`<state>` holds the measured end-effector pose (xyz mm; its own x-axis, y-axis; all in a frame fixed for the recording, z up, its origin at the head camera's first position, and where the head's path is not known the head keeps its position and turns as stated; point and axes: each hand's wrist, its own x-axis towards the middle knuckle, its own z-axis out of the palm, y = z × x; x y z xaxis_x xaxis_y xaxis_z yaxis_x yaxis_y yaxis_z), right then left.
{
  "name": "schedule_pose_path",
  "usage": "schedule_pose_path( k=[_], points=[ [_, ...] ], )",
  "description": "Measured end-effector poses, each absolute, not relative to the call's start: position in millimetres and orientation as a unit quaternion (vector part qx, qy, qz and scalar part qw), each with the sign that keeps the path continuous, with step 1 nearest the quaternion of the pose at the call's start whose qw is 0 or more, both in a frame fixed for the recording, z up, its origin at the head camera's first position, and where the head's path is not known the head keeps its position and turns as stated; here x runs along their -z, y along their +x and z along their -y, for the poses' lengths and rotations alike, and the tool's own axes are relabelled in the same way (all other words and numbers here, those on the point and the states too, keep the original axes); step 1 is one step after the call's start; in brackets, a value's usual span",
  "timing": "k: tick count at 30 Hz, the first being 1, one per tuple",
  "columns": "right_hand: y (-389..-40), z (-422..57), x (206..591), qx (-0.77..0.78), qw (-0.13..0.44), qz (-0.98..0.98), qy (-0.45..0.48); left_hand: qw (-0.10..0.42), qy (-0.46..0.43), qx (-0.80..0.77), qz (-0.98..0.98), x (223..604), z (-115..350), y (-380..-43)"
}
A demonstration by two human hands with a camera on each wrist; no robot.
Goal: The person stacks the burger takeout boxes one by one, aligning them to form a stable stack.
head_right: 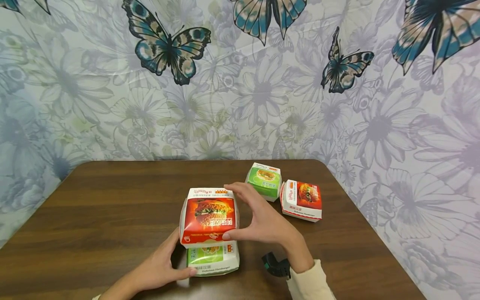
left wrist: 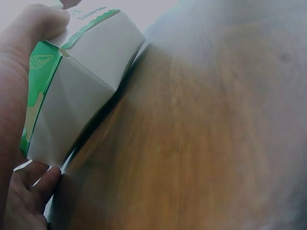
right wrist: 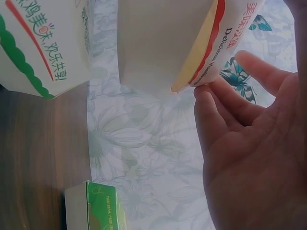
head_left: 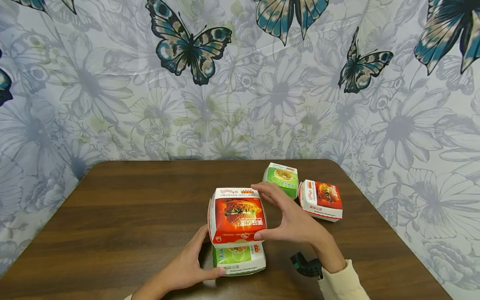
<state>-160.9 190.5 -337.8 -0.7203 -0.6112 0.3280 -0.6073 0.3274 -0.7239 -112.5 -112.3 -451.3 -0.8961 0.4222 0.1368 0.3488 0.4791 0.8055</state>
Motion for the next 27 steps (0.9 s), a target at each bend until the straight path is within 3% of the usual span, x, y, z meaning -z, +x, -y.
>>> schedule_pose_path(
  k=[10, 27],
  points=[
    [-159.8, -192.5, 339.0, 0.439, 0.007, -0.812, -0.386, 0.029, 0.23, -0.46, -0.857, 452.2, 112.3, -111.9],
    [-157.4, -193.5, 342.1, 0.433, 0.03, -0.815, -0.384, 0.055, 0.215, -0.477, -0.851, 449.2, 112.7, -112.6]
  ],
)
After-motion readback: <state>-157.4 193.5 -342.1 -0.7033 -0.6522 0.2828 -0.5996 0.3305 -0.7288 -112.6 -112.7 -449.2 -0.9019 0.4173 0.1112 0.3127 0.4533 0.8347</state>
